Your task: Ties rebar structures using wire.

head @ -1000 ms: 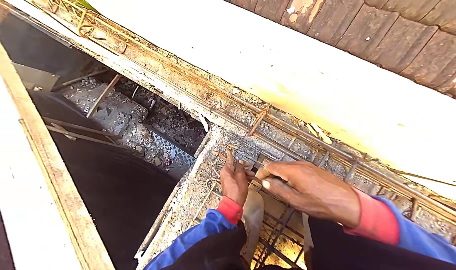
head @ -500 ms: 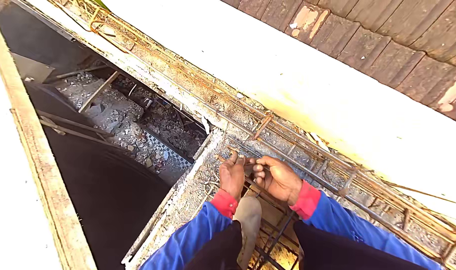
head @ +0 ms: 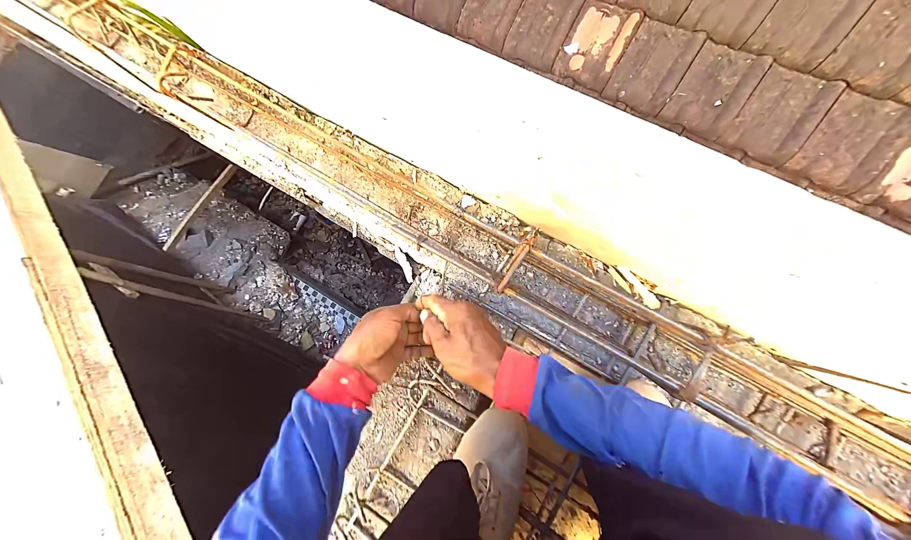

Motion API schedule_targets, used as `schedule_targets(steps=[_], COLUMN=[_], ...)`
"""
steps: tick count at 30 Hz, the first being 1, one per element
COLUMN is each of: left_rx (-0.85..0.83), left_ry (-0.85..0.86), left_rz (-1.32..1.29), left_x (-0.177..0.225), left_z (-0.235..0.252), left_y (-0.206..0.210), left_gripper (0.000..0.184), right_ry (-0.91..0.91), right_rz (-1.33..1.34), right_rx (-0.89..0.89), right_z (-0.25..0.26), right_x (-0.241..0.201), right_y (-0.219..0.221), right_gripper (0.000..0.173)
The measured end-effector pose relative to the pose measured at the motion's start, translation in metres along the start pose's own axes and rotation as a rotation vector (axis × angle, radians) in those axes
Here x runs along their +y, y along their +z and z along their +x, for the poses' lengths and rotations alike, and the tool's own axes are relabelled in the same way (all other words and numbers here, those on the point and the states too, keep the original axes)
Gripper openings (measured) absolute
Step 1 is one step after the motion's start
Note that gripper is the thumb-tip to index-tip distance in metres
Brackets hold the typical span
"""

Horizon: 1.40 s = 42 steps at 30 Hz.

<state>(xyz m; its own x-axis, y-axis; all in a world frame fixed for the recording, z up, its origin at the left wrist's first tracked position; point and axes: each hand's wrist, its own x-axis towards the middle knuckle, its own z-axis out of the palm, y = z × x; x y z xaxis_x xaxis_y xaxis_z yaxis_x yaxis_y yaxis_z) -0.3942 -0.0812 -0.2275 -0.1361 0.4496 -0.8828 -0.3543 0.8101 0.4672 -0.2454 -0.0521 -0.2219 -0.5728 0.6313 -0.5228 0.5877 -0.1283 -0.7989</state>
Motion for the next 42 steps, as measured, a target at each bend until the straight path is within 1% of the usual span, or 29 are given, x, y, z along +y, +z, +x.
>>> schedule_targets(steps=[3, 4, 6, 7, 8, 10, 12, 14, 16, 17, 19, 22, 23, 25, 27, 28, 30, 34, 37, 39, 40, 42], left_rx=[-0.107, -0.163, -0.285, -0.312, -0.298, -0.164, -0.049, 0.065, 0.203, 0.255, 0.303, 0.381, 0.401, 0.396, 0.334, 0.299, 0.266, 0.227, 0.167, 0.130, 0.104, 0.082], left_ry=[-0.062, -0.099, -0.175, -0.186, -0.164, -0.051, 0.064, 0.193, 0.329, 0.367, 0.381, 0.326, 0.321, 0.299, 0.207, 0.148, 0.088, 0.079, 0.032, 0.008, 0.024, 0.140], left_rz=[0.034, 0.042, 0.067, 0.090, 0.127, 0.200, 0.358, 0.692, 1.043, 1.152, 1.285, 1.498, 1.571, 1.705, 1.793, 1.829, 1.872, 1.936, 1.872, 1.693, 1.551, 1.143], left_x=[0.012, 0.016, 0.022, 0.025, 0.025, 0.024, 0.029, 0.032, 0.027, 0.023, 0.007, -0.019, -0.027, -0.036, -0.035, -0.033, -0.029, -0.035, -0.030, -0.023, -0.023, -0.039], left_z=[0.009, 0.009, 0.015, 0.018, 0.019, 0.016, 0.014, 0.019, 0.030, 0.033, 0.035, 0.016, 0.010, -0.001, -0.011, -0.017, -0.026, -0.036, -0.037, -0.026, -0.020, -0.009], left_y=[-0.011, -0.014, -0.019, -0.019, -0.015, -0.002, 0.007, 0.008, 0.008, 0.008, 0.007, 0.016, 0.020, 0.029, 0.043, 0.051, 0.064, 0.083, 0.106, 0.114, 0.111, 0.097], left_gripper=[0.031, 0.034, 0.046, 0.048, 0.044, 0.029, 0.023, 0.026, 0.032, 0.034, 0.040, 0.048, 0.046, 0.036, 0.028, 0.027, 0.028, 0.031, 0.032, 0.032, 0.031, 0.025], right_ry=[-0.070, -0.094, -0.124, -0.137, -0.151, -0.176, -0.199, -0.208, -0.244, -0.272, -0.307, -0.283, -0.265, -0.229, -0.199, -0.195, -0.183, -0.143, -0.113, -0.103, -0.098, -0.097], right_rz=[-0.218, -0.255, -0.288, -0.287, -0.270, -0.205, -0.155, -0.159, -0.173, -0.171, -0.173, -0.162, -0.151, -0.136, -0.118, -0.102, -0.074, -0.056, -0.061, -0.067, -0.072, -0.077], right_rx=[-0.070, -0.081, -0.107, -0.105, -0.094, -0.085, -0.133, -0.220, -0.318, -0.354, -0.409, -0.419, -0.400, -0.354, -0.284, -0.244, -0.178, -0.108, -0.111, -0.117, -0.122, -0.137], right_z=[-0.003, -0.006, -0.011, -0.012, -0.013, -0.014, -0.018, -0.028, -0.040, -0.046, -0.056, -0.068, -0.071, -0.074, -0.077, -0.079, -0.082, -0.088, -0.089, -0.088, -0.088, -0.087], right_x=[-0.002, 0.000, 0.006, 0.008, 0.011, 0.017, 0.023, 0.032, 0.046, 0.054, 0.068, 0.080, 0.082, 0.083, 0.084, 0.085, 0.085, 0.088, 0.089, 0.089, 0.089, 0.088], right_y=[0.003, 0.005, 0.012, 0.015, 0.017, 0.018, 0.015, 0.014, 0.014, 0.014, 0.010, -0.004, -0.009, -0.021, -0.031, -0.035, -0.044, -0.054, -0.058, -0.058, -0.058, -0.058], right_gripper=[0.038, 0.038, 0.037, 0.037, 0.039, 0.042, 0.044, 0.046, 0.044, 0.042, 0.040, 0.039, 0.038, 0.038, 0.038, 0.038, 0.038, 0.038, 0.038, 0.038, 0.038, 0.036])
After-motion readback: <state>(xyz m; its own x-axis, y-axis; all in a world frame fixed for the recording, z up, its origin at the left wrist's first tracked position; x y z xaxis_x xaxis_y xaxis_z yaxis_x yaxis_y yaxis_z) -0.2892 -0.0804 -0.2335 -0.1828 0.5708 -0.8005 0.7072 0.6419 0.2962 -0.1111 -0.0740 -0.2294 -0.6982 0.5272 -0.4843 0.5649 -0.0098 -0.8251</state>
